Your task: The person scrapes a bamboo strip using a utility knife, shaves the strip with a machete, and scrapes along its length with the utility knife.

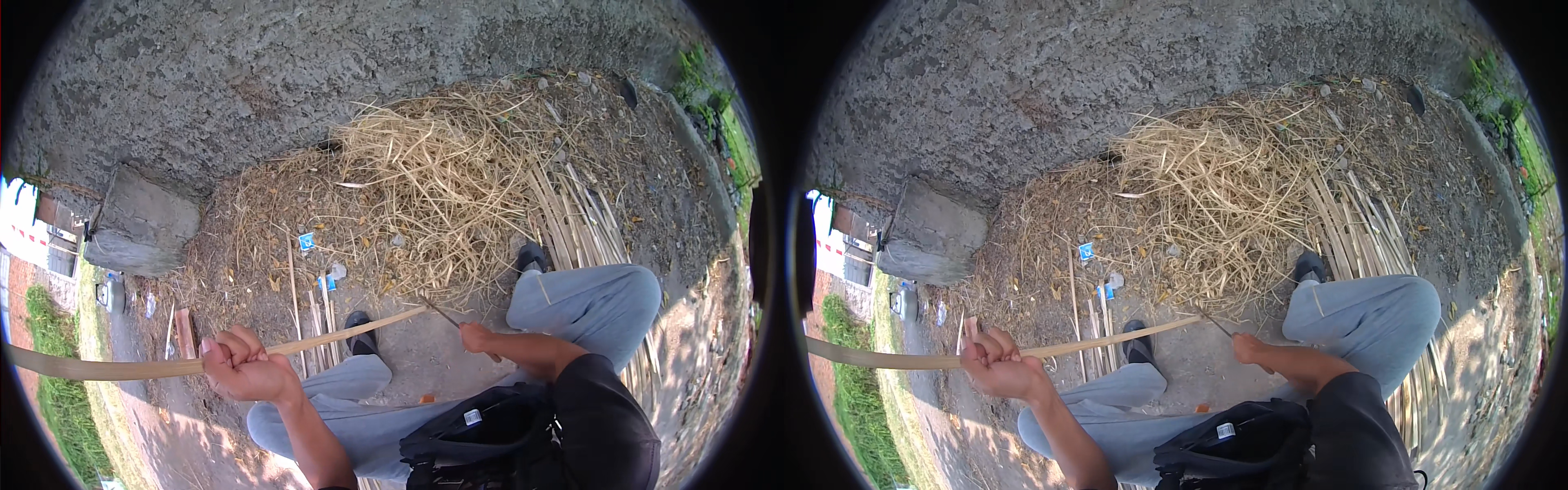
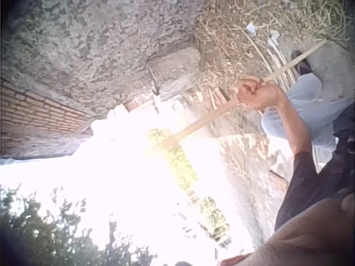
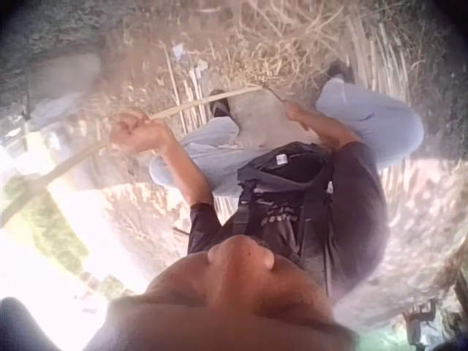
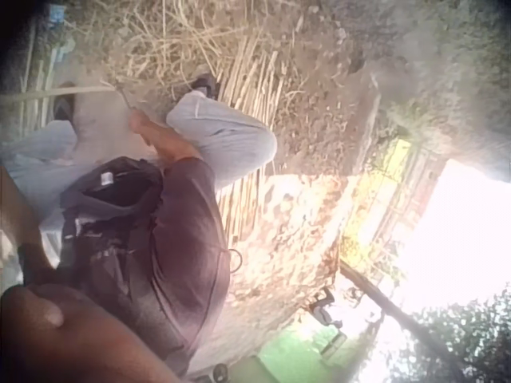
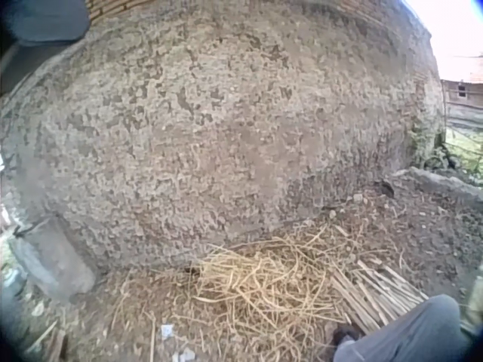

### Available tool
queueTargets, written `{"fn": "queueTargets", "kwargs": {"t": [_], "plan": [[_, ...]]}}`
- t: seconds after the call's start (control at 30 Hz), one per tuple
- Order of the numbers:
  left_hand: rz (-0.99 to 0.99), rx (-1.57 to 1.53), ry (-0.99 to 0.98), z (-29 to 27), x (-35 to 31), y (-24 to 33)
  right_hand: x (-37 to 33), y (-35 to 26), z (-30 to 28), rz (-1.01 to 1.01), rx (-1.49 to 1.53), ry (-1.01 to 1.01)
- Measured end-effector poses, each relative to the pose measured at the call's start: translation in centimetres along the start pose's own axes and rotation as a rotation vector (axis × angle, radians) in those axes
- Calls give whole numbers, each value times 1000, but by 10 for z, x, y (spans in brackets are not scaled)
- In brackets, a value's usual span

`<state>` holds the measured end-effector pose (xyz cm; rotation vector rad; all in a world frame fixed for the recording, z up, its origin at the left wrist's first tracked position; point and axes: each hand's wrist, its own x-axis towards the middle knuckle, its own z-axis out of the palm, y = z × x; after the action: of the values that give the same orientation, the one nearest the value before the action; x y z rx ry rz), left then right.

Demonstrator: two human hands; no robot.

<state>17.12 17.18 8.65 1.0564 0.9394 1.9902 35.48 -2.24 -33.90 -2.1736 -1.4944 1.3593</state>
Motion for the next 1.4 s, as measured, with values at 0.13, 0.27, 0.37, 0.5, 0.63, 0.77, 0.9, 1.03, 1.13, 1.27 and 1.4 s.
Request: {"fn": "queueTargets", "kwargs": {"t": [0.13,0.27,0.37,0.5,0.63,0.77,0.9,1.03,1.13,1.27,1.4], "plan": [[18,-10,-59,-18,4,5,-15,-48,-2,-42,90,19],[30,43,33,-8,2,1,4,-6,6,72,-40,110],[38,-11,78,-5,-8,7,1,-14,-10,180,71,-150],[40,-260,-73,-5,-10,4,14,-44,-9,79,138,49],[17,-301,-407,-8,-13,0,-42,-156,-114,-30,357,-37],[-85,-360,-558,0,-20,3,-89,-205,-164,-338,231,-10],[-66,-410,-548,-5,-24,-4,-126,-238,-184,-424,275,-26],[55,-311,-209,16,-43,-5,-157,-259,-202,-417,312,48],[73,-264,-193,34,-52,-3,-157,-253,-205,-237,317,-22],[87,-289,-180,44,-54,-8,-135,-224,-178,-357,263,150],[117,-259,-142,42,-57,-7,-159,-254,-203,-202,323,61]]}}
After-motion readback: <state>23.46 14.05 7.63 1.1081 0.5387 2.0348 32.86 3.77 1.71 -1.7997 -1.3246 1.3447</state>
